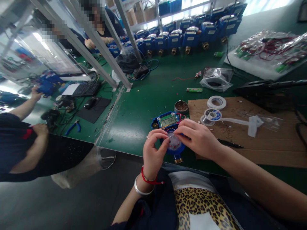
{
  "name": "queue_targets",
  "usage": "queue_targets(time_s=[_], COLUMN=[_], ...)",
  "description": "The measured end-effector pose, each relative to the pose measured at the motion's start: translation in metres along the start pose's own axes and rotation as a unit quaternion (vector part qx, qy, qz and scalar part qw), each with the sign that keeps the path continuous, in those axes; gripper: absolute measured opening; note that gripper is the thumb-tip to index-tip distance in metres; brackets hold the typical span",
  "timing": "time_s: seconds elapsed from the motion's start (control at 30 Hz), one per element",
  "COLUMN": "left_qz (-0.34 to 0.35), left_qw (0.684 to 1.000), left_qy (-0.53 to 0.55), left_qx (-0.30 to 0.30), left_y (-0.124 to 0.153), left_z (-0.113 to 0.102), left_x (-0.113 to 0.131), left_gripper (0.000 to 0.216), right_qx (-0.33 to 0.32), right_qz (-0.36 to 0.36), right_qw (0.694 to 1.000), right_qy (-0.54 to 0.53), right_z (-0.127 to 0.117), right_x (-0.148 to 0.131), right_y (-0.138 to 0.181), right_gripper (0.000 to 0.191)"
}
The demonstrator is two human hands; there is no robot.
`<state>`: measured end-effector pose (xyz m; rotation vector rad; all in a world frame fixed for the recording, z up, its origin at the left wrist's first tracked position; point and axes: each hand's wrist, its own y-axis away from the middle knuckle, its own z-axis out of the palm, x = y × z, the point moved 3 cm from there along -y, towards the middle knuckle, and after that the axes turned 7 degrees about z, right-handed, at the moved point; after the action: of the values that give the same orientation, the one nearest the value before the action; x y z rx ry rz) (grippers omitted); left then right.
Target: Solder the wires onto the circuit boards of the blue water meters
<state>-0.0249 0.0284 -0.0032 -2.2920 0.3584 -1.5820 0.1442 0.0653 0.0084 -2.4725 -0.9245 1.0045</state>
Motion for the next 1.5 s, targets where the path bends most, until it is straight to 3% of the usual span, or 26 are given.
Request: queue_targets(time_s=[0.3,0.47,0.7,0.87,1.1,1.2,1.3,1.5], left_qz=[0.18,0.189,0.193,0.218,0.251,0.23,0.167,0.075], left_qw=[0.968,0.961,0.955,0.933,0.912,0.927,0.946,0.948], left_qy=[-0.169,-0.199,-0.214,-0.27,-0.299,-0.251,-0.198,-0.274], left_qx=[-0.033,-0.038,-0.071,-0.095,-0.127,-0.159,-0.196,-0.144], left_y=[0.004,0.004,-0.003,-0.01,-0.025,-0.025,-0.02,-0.015], left_z=[0.004,0.001,-0.02,-0.024,-0.02,-0.014,-0.008,-0.006], left_x=[0.005,0.005,0.0,-0.004,0.007,0.016,0.023,0.026], left_gripper=[0.013,0.014,0.038,0.027,0.016,0.011,0.012,0.01], right_qx=[0.043,0.057,0.087,0.119,0.096,0.089,0.09,0.088], right_qz=[0.016,0.024,0.087,0.133,0.16,0.155,0.159,0.158], right_qw=[0.998,0.998,0.988,0.975,0.97,0.97,0.967,0.966], right_qy=[0.042,0.0,-0.094,-0.135,-0.158,-0.165,-0.176,-0.187], right_z=[0.007,0.01,0.012,0.021,0.031,0.031,0.031,0.031], right_x=[0.012,0.013,0.007,0.004,0.008,0.009,0.011,0.012], right_y=[0.021,0.023,0.032,0.042,0.044,0.045,0.046,0.046], right_gripper=[0.015,0.017,0.049,0.05,0.037,0.035,0.038,0.046])
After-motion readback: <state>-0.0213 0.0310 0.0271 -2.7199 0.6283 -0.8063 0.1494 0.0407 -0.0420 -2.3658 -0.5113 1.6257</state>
